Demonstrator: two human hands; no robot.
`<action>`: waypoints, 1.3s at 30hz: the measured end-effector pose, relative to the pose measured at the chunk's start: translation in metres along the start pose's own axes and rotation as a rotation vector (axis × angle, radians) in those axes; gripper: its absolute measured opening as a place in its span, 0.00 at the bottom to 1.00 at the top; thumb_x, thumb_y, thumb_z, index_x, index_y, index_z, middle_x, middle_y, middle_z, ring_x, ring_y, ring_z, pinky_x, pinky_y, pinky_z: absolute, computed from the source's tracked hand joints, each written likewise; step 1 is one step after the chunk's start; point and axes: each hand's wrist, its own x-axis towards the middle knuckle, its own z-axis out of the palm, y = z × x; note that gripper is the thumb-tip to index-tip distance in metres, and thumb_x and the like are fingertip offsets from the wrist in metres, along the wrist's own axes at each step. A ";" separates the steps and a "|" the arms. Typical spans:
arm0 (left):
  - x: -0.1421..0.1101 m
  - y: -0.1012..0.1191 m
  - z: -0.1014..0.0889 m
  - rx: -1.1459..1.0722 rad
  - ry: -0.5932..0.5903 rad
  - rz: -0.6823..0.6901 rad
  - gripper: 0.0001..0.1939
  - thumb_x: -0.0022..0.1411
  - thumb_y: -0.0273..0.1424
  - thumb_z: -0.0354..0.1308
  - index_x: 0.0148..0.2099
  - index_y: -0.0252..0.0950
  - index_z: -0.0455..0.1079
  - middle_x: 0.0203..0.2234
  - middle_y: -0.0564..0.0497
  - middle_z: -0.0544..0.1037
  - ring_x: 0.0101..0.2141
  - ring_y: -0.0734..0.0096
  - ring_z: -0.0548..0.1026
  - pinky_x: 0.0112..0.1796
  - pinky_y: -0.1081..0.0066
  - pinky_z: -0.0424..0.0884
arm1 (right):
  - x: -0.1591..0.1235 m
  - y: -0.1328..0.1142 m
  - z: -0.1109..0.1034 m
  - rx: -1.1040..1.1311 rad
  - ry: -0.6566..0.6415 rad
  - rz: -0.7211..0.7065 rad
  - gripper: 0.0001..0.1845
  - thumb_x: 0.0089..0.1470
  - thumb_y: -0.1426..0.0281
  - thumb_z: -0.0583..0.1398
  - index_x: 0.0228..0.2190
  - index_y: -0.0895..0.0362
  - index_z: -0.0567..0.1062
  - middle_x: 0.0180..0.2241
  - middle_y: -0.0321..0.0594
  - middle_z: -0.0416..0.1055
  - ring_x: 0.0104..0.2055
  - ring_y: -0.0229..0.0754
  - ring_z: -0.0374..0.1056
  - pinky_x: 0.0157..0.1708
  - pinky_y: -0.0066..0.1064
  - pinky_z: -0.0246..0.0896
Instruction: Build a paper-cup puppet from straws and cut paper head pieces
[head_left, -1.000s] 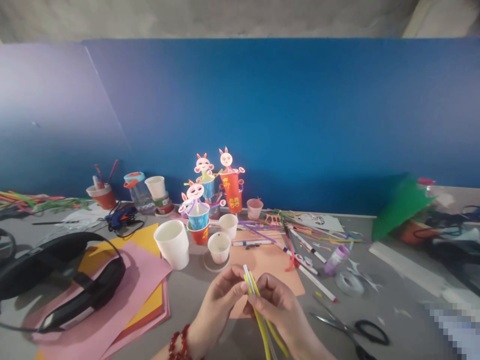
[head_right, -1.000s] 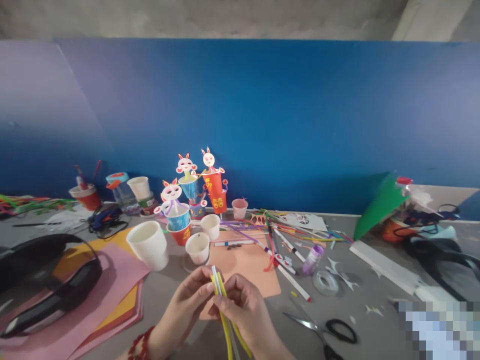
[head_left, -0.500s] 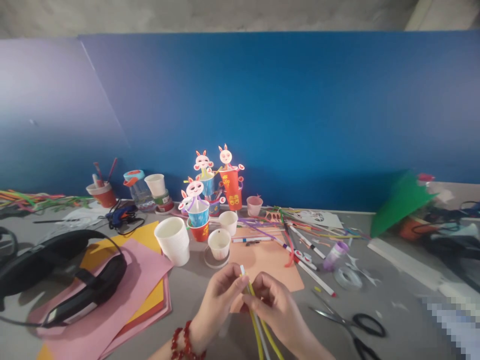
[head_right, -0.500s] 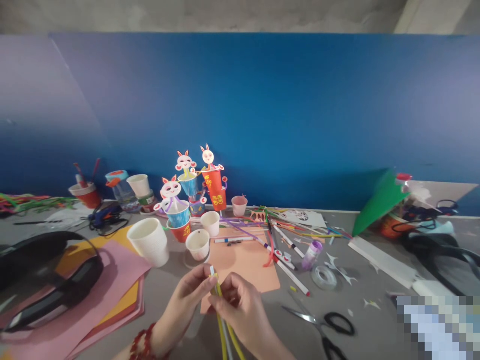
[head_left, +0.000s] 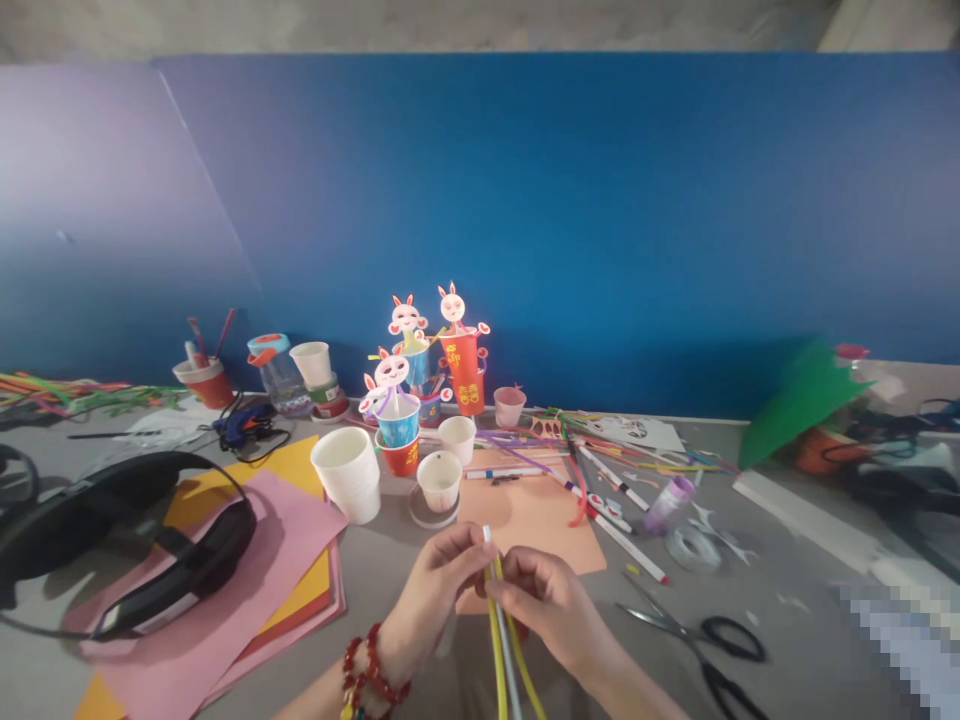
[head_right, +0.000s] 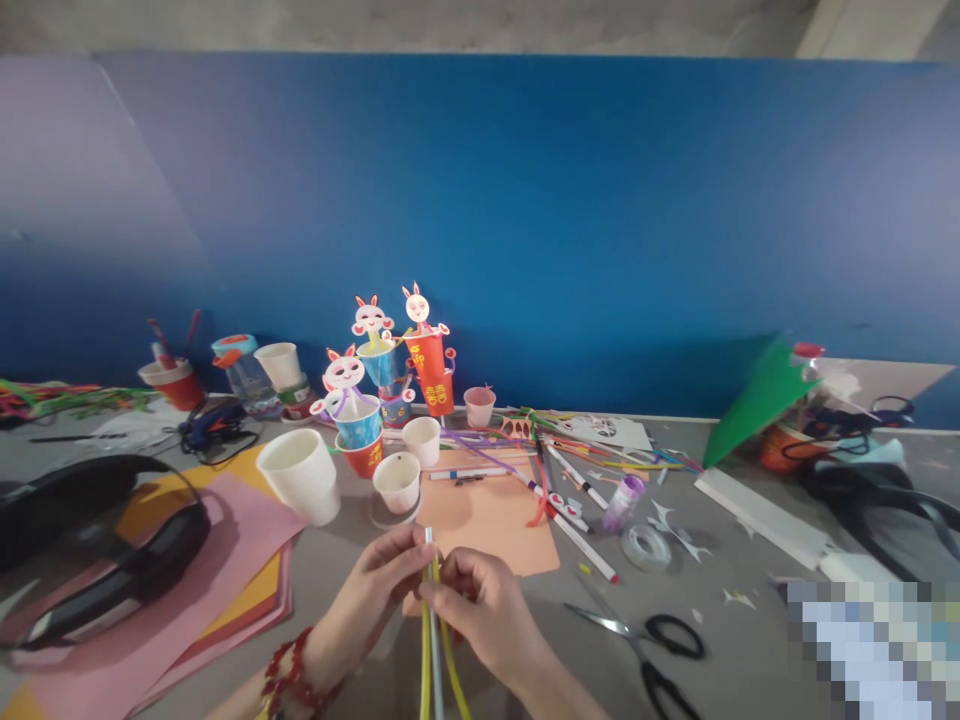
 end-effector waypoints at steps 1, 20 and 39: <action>0.000 -0.001 0.000 -0.025 -0.003 -0.019 0.15 0.54 0.37 0.68 0.27 0.33 0.70 0.20 0.57 0.67 0.22 0.79 0.62 0.26 0.78 0.62 | 0.000 0.000 0.000 0.002 0.001 -0.007 0.25 0.47 0.49 0.66 0.21 0.55 0.63 0.17 0.28 0.59 0.18 0.31 0.56 0.18 0.24 0.52; 0.003 -0.009 -0.003 -0.033 0.003 -0.017 0.18 0.59 0.46 0.62 0.37 0.34 0.73 0.26 0.53 0.70 0.28 0.73 0.69 0.31 0.73 0.69 | 0.006 0.011 -0.006 -0.017 0.018 -0.031 0.23 0.48 0.52 0.65 0.22 0.55 0.62 0.17 0.27 0.57 0.19 0.32 0.54 0.19 0.24 0.48; 0.003 -0.005 0.002 0.059 0.091 0.070 0.15 0.48 0.36 0.72 0.26 0.34 0.70 0.20 0.58 0.67 0.24 0.78 0.62 0.27 0.78 0.60 | 0.006 0.013 -0.001 -0.053 -0.005 -0.004 0.26 0.47 0.47 0.64 0.23 0.55 0.64 0.19 0.28 0.57 0.20 0.34 0.56 0.20 0.25 0.53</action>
